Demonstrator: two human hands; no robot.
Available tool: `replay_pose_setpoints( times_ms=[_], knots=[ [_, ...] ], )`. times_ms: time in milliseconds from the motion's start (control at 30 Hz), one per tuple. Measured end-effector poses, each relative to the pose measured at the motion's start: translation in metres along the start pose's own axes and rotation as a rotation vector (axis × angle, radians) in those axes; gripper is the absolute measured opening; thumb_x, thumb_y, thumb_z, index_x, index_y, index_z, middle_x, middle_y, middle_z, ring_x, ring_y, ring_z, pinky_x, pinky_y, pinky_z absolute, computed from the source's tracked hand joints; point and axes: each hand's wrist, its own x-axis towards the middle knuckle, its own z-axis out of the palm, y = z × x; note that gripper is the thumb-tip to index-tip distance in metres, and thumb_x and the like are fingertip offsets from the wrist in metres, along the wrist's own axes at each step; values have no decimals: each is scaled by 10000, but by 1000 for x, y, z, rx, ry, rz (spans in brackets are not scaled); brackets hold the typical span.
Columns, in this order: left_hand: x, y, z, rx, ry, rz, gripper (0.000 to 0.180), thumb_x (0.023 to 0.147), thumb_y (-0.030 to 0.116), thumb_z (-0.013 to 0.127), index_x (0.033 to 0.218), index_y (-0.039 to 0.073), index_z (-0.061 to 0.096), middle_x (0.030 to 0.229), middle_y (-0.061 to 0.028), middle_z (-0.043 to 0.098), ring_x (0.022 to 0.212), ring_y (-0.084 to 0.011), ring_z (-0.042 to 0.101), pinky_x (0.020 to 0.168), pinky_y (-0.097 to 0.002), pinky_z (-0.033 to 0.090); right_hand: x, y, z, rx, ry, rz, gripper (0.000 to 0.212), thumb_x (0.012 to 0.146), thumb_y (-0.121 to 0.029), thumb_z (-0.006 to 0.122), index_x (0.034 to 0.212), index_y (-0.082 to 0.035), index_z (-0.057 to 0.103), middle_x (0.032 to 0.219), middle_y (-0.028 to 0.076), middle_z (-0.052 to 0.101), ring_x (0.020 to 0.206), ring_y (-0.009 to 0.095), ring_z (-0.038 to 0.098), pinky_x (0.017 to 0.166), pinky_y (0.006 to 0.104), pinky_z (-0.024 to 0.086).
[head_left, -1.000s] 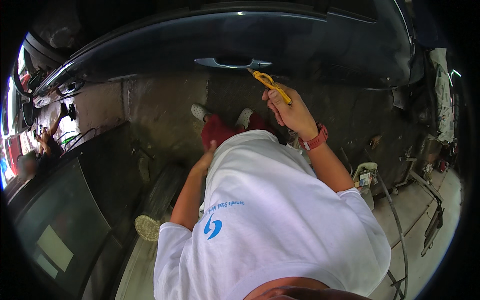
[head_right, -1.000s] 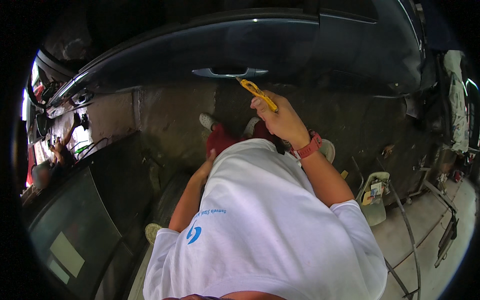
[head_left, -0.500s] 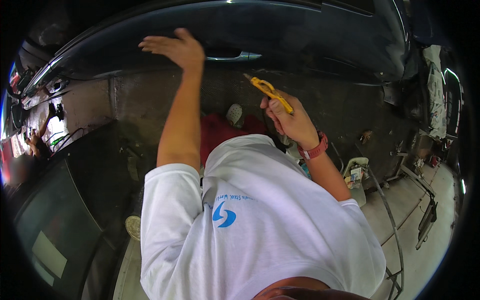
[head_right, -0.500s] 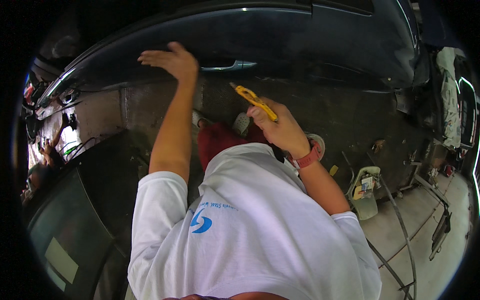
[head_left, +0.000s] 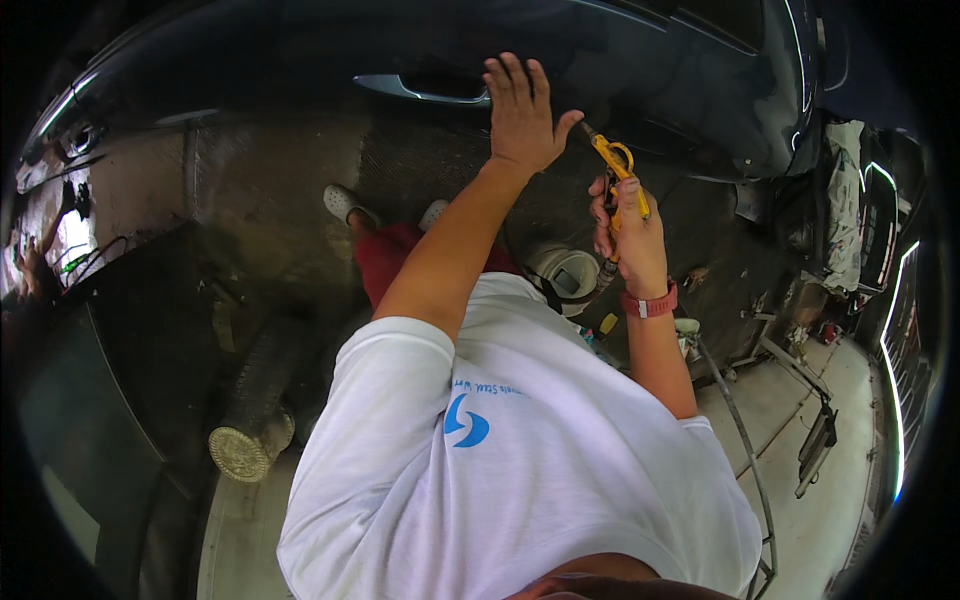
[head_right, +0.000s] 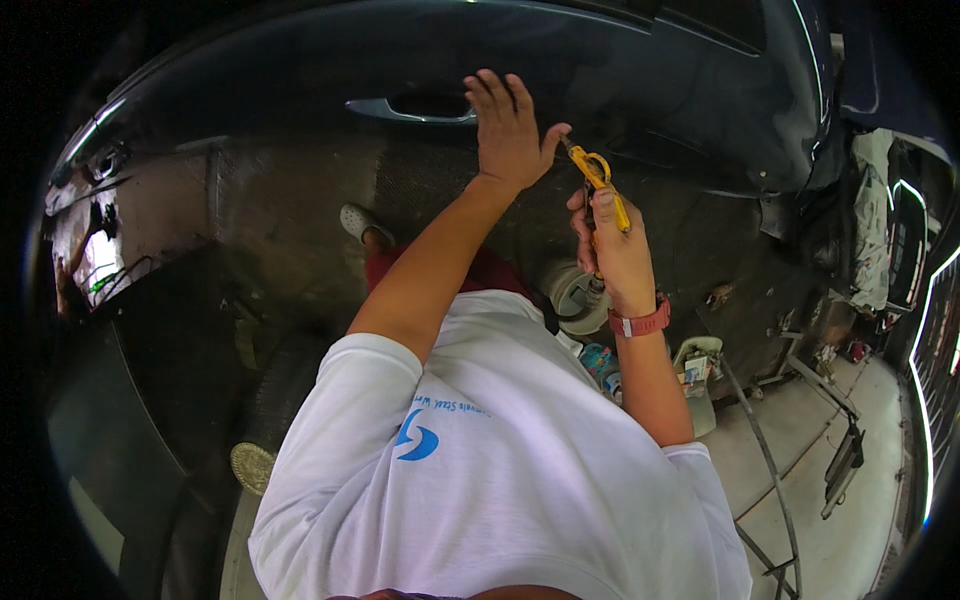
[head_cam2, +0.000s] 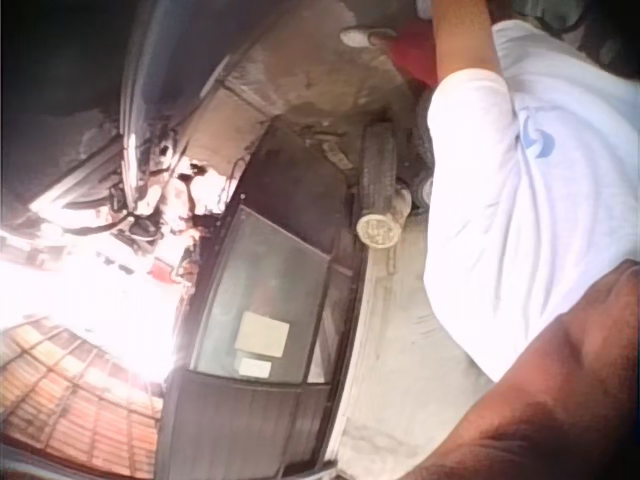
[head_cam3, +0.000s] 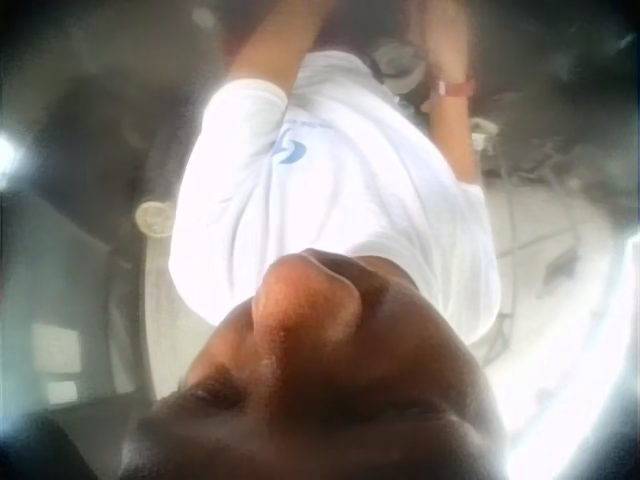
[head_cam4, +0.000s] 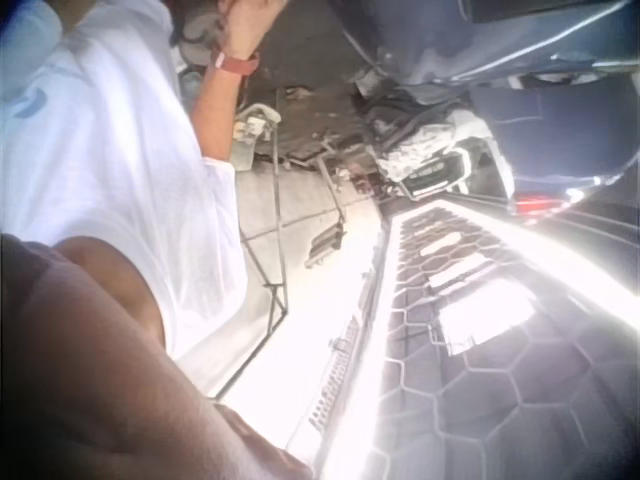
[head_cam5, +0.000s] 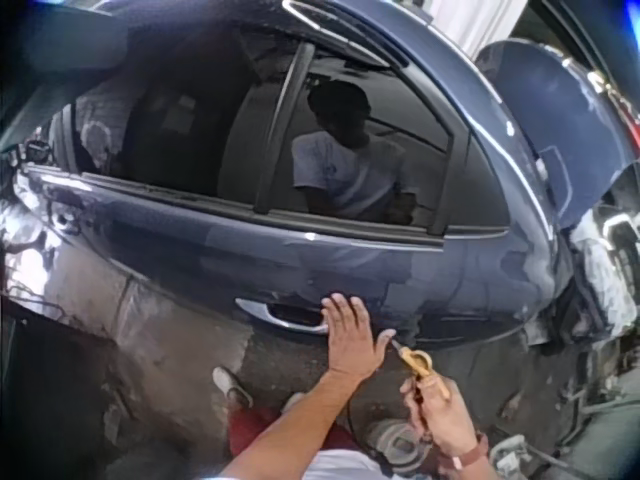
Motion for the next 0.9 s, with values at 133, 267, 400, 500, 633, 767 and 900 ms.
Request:
replay_pose_setpoints(
  times_ms=[133,267,400,500,633,767,900],
  knots=[
    [-5,12,-13,-120,-414,292,906,1075,599,464,1692,14,152,1777,-196,127,1646,-388,100,1329,-537,131,1,1,2,-32,-17,-3,601,1095,-581,525,1082,9,638,715,-11,517,441,51,448,417,222,382],
    [-12,19,-6,-77,-257,369,838,1005,455,616,1669,46,307,1758,-35,289,1631,-210,231,1343,-435,132,4,-4,12,-67,-57,-18,600,1094,-579,530,1083,11,639,714,-11,519,441,51,447,419,223,385],
    [-47,2,-15,-31,-503,313,820,1053,450,573,1693,62,236,1771,-74,234,1641,-275,185,1342,-453,144,8,-2,14,-81,-73,3,584,1099,-562,534,1083,13,640,715,-10,522,444,50,447,420,222,382],
    [-77,-17,-27,-231,-359,169,827,1035,403,618,1684,43,253,1757,-158,241,1630,-350,206,1324,-538,158,12,-1,22,-158,-114,11,655,1094,-628,470,1115,9,618,735,-9,517,443,51,431,436,223,404],
    [-42,-55,-79,-178,183,-214,814,1072,334,583,1684,-21,183,1753,-273,156,1630,-450,144,1301,-620,117,20,-10,37,-149,-185,43,530,1117,-512,524,1060,-1,654,704,-18,524,452,48,450,425,227,380],
    [33,-137,-121,-428,568,-775,888,1138,398,424,1640,-108,-105,1733,-324,-153,1636,-442,-79,1337,-515,50,20,-28,56,-334,-392,97,510,1087,-532,579,1057,-34,684,706,-17,527,477,63,451,458,246,385],
    [71,-205,-109,-409,647,-987,889,1147,426,334,1595,-160,-162,1708,-358,-182,1627,-449,-103,1347,-489,15,19,-46,53,-472,-501,-80,554,1059,-590,599,1048,-42,677,702,-34,537,545,53,444,529,240,389]
  ],
)
